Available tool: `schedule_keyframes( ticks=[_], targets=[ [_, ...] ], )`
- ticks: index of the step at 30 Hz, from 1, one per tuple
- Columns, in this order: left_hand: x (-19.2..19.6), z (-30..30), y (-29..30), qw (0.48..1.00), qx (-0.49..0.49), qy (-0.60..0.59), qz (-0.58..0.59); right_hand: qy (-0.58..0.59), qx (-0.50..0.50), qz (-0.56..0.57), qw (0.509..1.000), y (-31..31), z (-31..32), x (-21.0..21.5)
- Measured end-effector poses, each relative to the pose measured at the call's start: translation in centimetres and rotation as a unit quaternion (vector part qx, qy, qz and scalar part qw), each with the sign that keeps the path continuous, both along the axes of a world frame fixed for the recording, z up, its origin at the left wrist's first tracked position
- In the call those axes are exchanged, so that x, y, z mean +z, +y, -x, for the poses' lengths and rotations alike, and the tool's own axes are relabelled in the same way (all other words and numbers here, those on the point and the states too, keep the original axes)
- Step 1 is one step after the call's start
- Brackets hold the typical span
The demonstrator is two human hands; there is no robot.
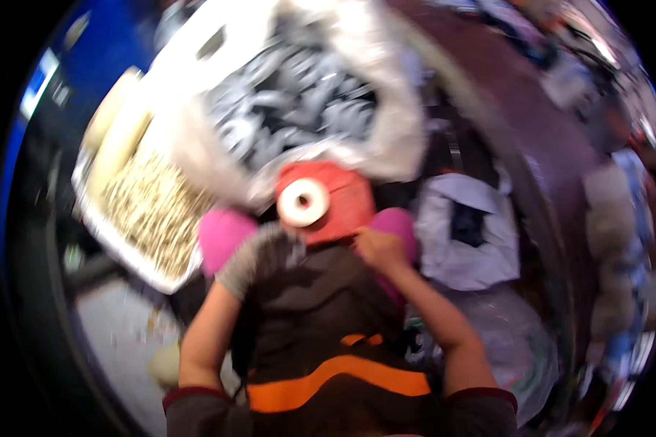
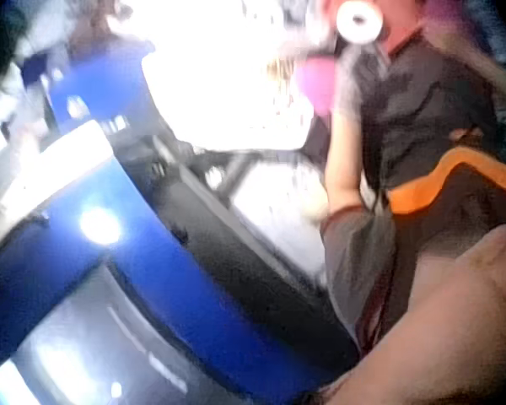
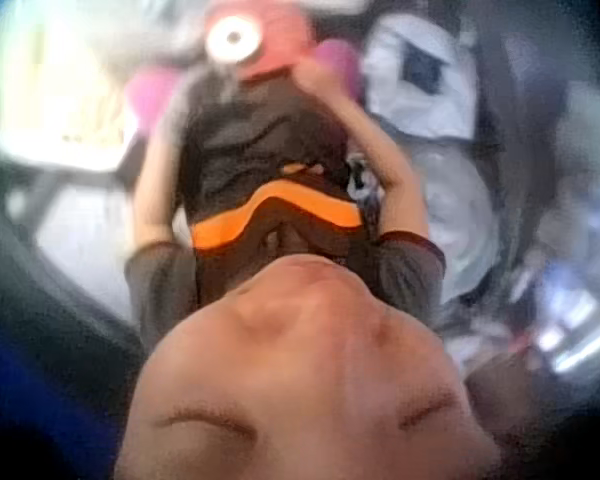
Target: The person assembles beige plastic pitchers by attaching gray lids to the bodies. They repeatedly pick up a pitcher body, align and press the lid onto the opening, and place the completed unit on a nearby table. The process is repeated for multiple units in a factory setting.
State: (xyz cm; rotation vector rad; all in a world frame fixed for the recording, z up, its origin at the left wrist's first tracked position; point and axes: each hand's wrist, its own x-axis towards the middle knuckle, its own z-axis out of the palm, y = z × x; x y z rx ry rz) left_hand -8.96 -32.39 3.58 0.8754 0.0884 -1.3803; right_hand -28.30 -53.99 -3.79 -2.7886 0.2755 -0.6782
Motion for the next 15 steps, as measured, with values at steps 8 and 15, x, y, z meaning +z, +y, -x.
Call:
schedule_keyframes(
  ticks=[8, 15],
  targets=[
    [2.1, -15.1, 27.9, 0.841, 0.374, -0.330, -0.209, 0.120, -0.082, -0.014, 0.989, 0.6, 1.1, 1.1],
    [-11.7, -4.8, 38.7, 0.506, -0.209, -0.509, -0.664, 0.139, -0.044, 0.004, 0.989, 0.0, 0.5, 1.1]
  ],
)
